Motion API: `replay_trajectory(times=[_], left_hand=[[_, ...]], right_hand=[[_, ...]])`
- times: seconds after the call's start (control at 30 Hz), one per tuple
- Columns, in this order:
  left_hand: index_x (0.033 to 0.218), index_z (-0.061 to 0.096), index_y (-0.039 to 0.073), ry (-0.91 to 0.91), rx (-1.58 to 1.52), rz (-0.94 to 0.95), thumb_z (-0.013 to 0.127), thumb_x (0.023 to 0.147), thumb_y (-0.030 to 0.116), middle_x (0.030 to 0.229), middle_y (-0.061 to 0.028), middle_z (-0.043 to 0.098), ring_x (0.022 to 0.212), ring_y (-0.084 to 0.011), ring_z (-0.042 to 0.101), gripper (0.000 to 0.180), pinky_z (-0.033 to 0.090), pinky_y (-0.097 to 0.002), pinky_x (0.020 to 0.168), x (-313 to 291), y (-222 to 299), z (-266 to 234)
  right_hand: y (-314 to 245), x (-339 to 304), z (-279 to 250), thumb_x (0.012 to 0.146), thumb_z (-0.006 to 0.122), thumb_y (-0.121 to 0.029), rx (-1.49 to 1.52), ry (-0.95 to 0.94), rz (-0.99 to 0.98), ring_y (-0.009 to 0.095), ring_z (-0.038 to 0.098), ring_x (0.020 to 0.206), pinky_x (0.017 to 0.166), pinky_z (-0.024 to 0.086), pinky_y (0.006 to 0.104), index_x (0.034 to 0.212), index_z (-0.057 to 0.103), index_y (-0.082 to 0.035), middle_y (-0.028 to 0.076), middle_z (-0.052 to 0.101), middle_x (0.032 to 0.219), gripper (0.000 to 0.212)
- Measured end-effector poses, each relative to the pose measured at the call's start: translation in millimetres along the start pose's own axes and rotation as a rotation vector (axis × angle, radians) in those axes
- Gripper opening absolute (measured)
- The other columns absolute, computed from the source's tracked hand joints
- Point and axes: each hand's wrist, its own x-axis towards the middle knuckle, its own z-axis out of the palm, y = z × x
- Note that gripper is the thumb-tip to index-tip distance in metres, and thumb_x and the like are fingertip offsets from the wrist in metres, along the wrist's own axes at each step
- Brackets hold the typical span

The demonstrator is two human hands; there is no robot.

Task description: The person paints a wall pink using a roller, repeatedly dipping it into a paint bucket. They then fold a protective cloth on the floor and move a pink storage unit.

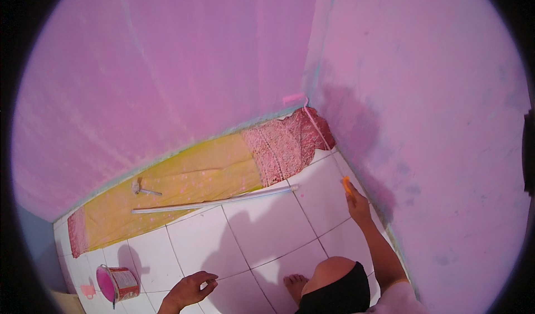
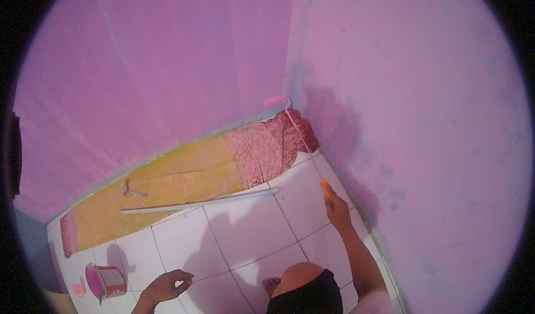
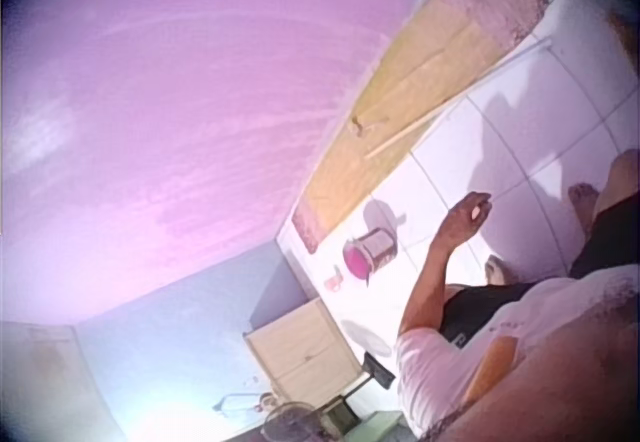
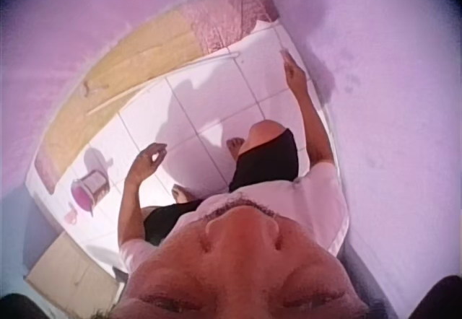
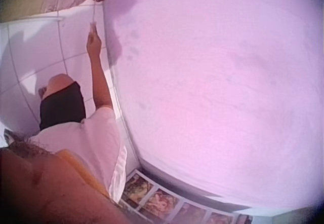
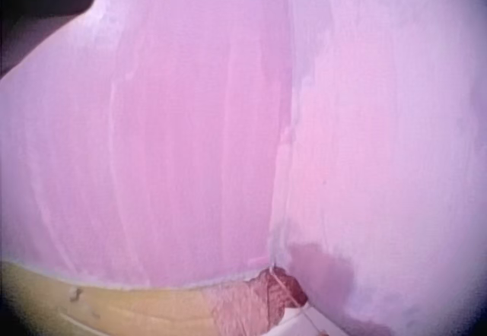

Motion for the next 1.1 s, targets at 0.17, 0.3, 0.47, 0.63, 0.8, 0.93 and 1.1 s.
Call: replay_trajectory(times=[0.17,0.3,0.47,0.63,0.8,0.93,1.1], left_hand=[[0.123,0.07,0.009,-0.071,-0.005,-0.04,0.066,0.099,0.029,0.112,-0.0126,0.072,0.105,-0.0259,0.071,0.032,0.056,-0.0364,0.091,5,2,2],[0.123,0.07,0.009,-0.072,-0.004,-0.053,0.066,0.099,0.03,0.113,-0.0127,0.072,0.105,-0.0266,0.071,0.032,0.056,-0.0368,0.092,5,10,1],[0.124,0.07,0.009,-0.085,-0.007,-0.076,0.065,0.099,0.032,0.115,-0.0133,0.072,0.105,-0.0274,0.07,0.034,0.055,-0.0373,0.092,5,14,-2],[0.124,0.07,0.01,-0.096,-0.013,-0.077,0.065,0.1,0.033,0.116,-0.0133,0.072,0.106,-0.0275,0.07,0.034,0.055,-0.0376,0.092,5,12,1],[0.123,0.07,0.01,-0.094,-0.003,-0.082,0.065,0.1,0.032,0.115,-0.0127,0.072,0.105,-0.0272,0.071,0.033,0.055,-0.0379,0.093,6,9,-1],[0.123,0.069,0.01,-0.105,0.013,-0.064,0.065,0.1,0.032,0.113,-0.0125,0.072,0.104,-0.027,0.071,0.032,0.055,-0.038,0.093,8,8,-2],[0.122,0.07,0.01,-0.09,-0.003,-0.051,0.064,0.1,0.032,0.113,-0.0126,0.072,0.103,-0.0275,0.071,0.032,0.056,-0.0381,0.092,6,11,-2]], right_hand=[[-32,33,-34,0.107,0.054,-0.022,0.009,0.174,-0.119,0.034,0.059,0.13,0.106,0.047,0.0343,0.151,0.047,-0.005,0.021,0.059,0.143,0.048],[-64,70,-61,0.107,0.052,-0.02,0.109,0.206,-0.031,0.031,0.054,0.137,0.11,0.043,0.0337,0.15,0.047,-0.004,0.021,0.055,0.148,0.046],[-97,126,-89,0.109,0.05,-0.02,0.072,0.355,-0.229,0.022,0.058,0.124,0.104,0.045,0.0298,0.152,0.045,-0.006,0.018,0.058,0.146,0.046],[-108,154,-107,0.111,0.046,-0.019,0.086,0.305,-0.038,0.007,0.056,0.095,0.093,0.044,0.0216,0.157,0.04,-0.009,0.011,0.057,0.149,0.048],[-84,141,-87,0.111,0.045,-0.019,0.049,0.27,-0.132,0.014,0.055,0.125,0.105,0.04,0.0254,0.158,0.037,-0.008,0.011,0.049,0.156,0.049],[-48,97,-50,0.11,0.046,-0.017,0.187,0.193,-0.083,0.023,0.042,0.146,0.114,0.034,0.0299,0.157,0.037,-0.005,0.013,0.044,0.159,0.049],[-23,43,-28,0.108,0.05,-0.022,0.101,0.097,-0.025,0.033,0.044,0.144,0.117,0.035,0.0379,0.156,0.037,-0.002,0.024,0.045,0.155,0.053]])
